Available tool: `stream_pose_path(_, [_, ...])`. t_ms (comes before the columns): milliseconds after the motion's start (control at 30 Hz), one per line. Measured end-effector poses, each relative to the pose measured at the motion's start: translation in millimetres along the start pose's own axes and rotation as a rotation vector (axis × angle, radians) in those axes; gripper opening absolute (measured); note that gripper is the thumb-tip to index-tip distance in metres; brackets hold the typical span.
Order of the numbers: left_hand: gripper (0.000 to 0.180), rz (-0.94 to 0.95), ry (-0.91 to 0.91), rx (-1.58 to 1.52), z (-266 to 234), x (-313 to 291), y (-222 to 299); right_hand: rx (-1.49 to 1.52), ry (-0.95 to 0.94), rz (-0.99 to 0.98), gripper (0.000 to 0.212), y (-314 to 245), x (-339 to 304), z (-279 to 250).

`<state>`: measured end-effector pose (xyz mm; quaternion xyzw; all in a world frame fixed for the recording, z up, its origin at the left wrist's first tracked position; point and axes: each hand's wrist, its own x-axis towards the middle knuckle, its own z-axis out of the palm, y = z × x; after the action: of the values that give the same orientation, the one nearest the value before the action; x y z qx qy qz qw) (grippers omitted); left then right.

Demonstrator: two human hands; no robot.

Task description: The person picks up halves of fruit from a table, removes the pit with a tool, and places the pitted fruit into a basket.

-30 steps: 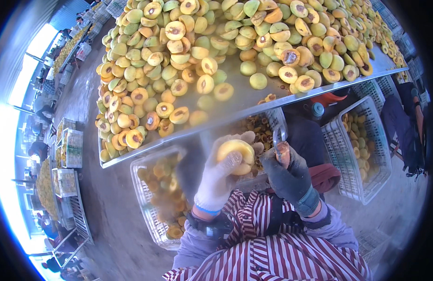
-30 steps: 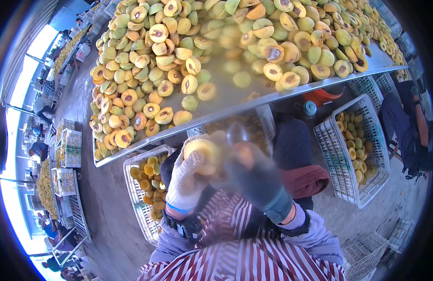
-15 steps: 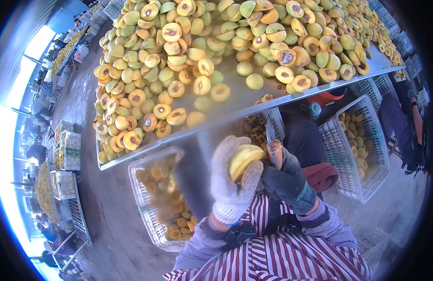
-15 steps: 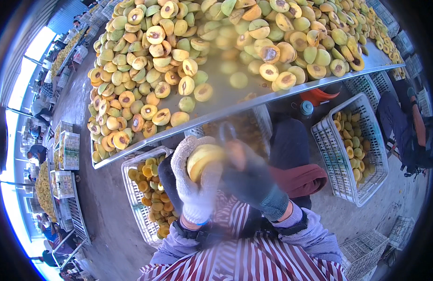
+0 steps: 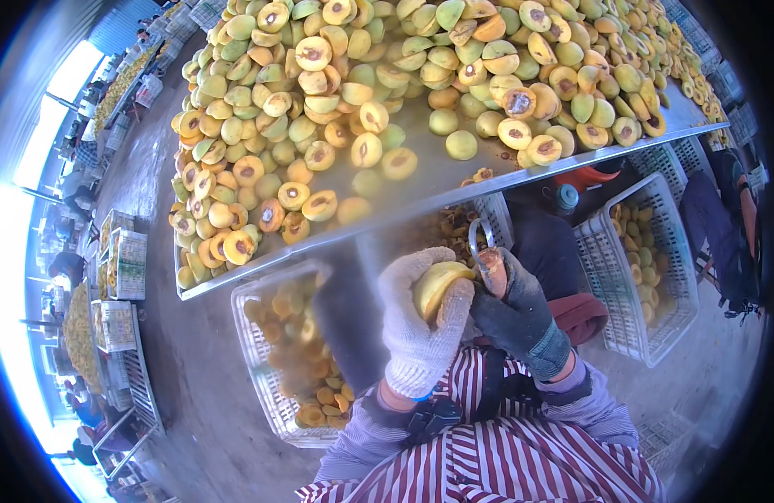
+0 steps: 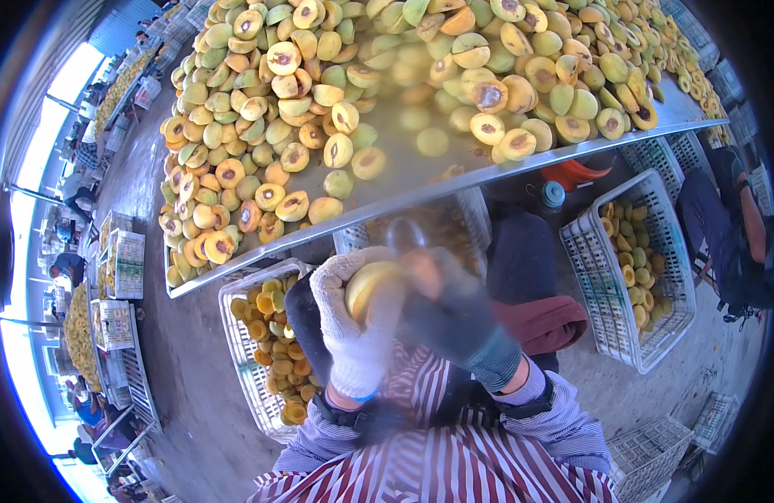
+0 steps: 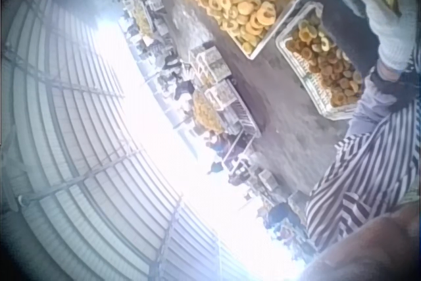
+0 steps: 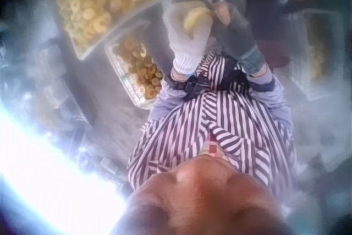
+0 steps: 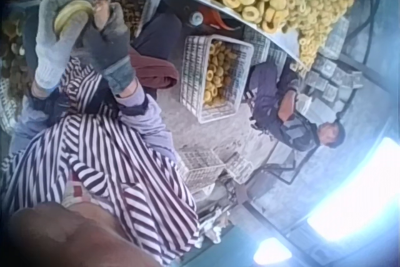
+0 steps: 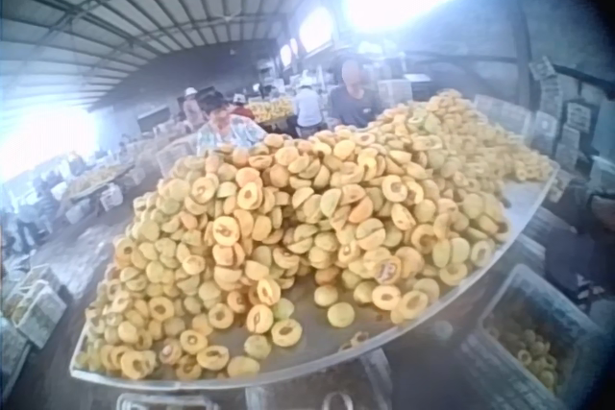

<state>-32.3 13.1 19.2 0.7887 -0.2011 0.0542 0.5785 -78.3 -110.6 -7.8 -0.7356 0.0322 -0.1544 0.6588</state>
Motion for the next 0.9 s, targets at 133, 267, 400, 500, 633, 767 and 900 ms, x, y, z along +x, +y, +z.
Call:
stream_pose_path(133, [0.043,0.264,0.080,0.099,5.1,3.9,-10.5,-0.086,-0.116,0.059,0.031,-8.2,-1.5,2.2])
stream_pose_path(267, [0.035,-0.500,-0.033,-0.796,-9.5,24.1,-11.4,-0.140,-0.373,-0.054,0.022,-16.3,-15.8,18.4])
stream_pose_path(400, [0.035,-0.618,0.006,-1.118,-11.4,22.0,-18.3,0.146,-0.244,0.422,0.020,-16.6,-9.8,14.7])
stream_pose_path(500, [0.037,-0.555,-0.031,-1.074,-12.1,19.8,-19.0,-0.042,-0.209,0.235,0.025,-12.1,-15.0,20.1])
stream_pose_path(633, [0.041,-0.526,-0.040,-1.049,-13.0,16.5,-19.7,-0.070,-0.212,0.298,0.025,-10.3,-16.9,20.8])
stream_pose_path(767, [0.050,-0.486,-0.046,-0.983,-9.4,11.0,-16.3,0.064,-0.195,0.200,0.017,-22.1,-13.2,21.9])
stream_pose_path(900, [0.040,-0.296,0.036,-0.770,-4.8,8.0,0.1,-0.043,-0.208,0.215,0.017,-19.1,-15.9,19.3])
